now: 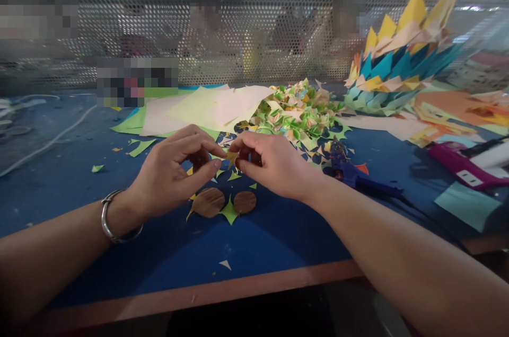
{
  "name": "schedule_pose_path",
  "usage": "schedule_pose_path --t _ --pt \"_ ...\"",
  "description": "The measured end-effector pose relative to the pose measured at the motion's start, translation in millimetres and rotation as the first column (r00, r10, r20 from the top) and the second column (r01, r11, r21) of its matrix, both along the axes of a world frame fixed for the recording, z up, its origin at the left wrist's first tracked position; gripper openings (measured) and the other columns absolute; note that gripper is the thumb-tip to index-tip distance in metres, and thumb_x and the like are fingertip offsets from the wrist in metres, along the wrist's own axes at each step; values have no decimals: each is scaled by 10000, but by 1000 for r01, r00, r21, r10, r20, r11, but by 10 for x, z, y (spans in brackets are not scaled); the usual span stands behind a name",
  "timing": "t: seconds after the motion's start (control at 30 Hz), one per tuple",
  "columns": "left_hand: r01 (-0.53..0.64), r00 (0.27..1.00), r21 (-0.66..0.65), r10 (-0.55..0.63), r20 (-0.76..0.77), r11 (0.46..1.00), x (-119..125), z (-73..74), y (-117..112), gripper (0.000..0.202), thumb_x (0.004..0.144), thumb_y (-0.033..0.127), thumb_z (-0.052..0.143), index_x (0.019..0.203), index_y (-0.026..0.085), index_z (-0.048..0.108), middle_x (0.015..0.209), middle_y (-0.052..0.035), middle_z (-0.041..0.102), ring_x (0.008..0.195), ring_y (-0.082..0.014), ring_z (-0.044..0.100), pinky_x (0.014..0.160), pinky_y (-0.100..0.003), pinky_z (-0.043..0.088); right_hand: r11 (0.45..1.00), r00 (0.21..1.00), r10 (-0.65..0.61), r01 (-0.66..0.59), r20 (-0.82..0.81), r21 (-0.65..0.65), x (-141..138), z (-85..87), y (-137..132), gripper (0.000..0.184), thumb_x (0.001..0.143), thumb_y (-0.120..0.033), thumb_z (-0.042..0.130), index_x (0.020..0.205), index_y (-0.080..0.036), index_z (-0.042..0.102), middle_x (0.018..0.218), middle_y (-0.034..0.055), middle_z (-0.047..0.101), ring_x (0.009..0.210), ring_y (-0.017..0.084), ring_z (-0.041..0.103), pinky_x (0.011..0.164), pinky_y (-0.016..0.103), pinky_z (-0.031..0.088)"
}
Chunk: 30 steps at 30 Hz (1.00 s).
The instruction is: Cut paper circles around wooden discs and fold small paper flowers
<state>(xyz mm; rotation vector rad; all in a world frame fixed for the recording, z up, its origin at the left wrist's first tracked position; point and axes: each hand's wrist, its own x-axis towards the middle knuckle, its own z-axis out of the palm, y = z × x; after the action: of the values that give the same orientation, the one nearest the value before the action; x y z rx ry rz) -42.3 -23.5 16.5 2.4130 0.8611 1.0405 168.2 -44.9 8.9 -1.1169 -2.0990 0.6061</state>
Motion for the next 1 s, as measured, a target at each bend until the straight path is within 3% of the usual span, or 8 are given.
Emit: schedule_pose_path --t 0.17,0.27,0.63,0.73,0.87,1.0 --pt "31 999 -147 -34 -21 989 21 -8 17 90 819 205 646 894 158 632 926 -53 633 669 -99 628 560 -215 504 1000 1000 -14 14 5 11 0 -6 8 150 865 -217 597 990 -150 647 702 -7 584 592 107 511 543 231 403" --pt "35 999 -233 -38 -9 972 26 -23 26 131 819 237 669 910 164 610 869 -39 671 666 -106 640 544 -208 491 1000 1000 -21 21 7 21 -3 -6 10 160 861 -223 608 994 -147 654 683 -13 576 577 106 502 537 232 396" --pt "200 975 -435 -132 181 878 15 -131 139 155 817 263 685 884 168 581 807 -37 674 692 -130 658 618 -251 535 996 999 -26 23 31 84 -12 16 -11 99 863 -202 616 941 -162 664 689 -17 595 562 90 510 529 219 391" --pt "179 979 -393 -122 164 902 18 -137 149 112 829 260 659 858 172 597 784 -44 688 687 -138 655 602 -253 524 997 999 -21 19 33 70 -10 11 -11 108 864 -204 617 949 -160 666 686 -17 601 552 91 516 524 219 401" --pt "52 998 -222 -40 55 974 28 -123 124 21 816 190 623 825 173 633 745 -23 702 654 -123 640 597 -237 503 998 999 -25 22 40 58 -13 8 -14 113 858 -207 621 948 -163 673 683 -11 609 550 98 519 515 221 404" --pt "1 999 -131 4 37 991 65 -107 77 55 768 132 611 795 161 647 728 -4 698 645 -109 641 618 -221 497 998 998 -33 30 53 62 -17 8 -17 123 860 -215 624 959 -163 678 655 -17 603 542 100 521 506 220 396"
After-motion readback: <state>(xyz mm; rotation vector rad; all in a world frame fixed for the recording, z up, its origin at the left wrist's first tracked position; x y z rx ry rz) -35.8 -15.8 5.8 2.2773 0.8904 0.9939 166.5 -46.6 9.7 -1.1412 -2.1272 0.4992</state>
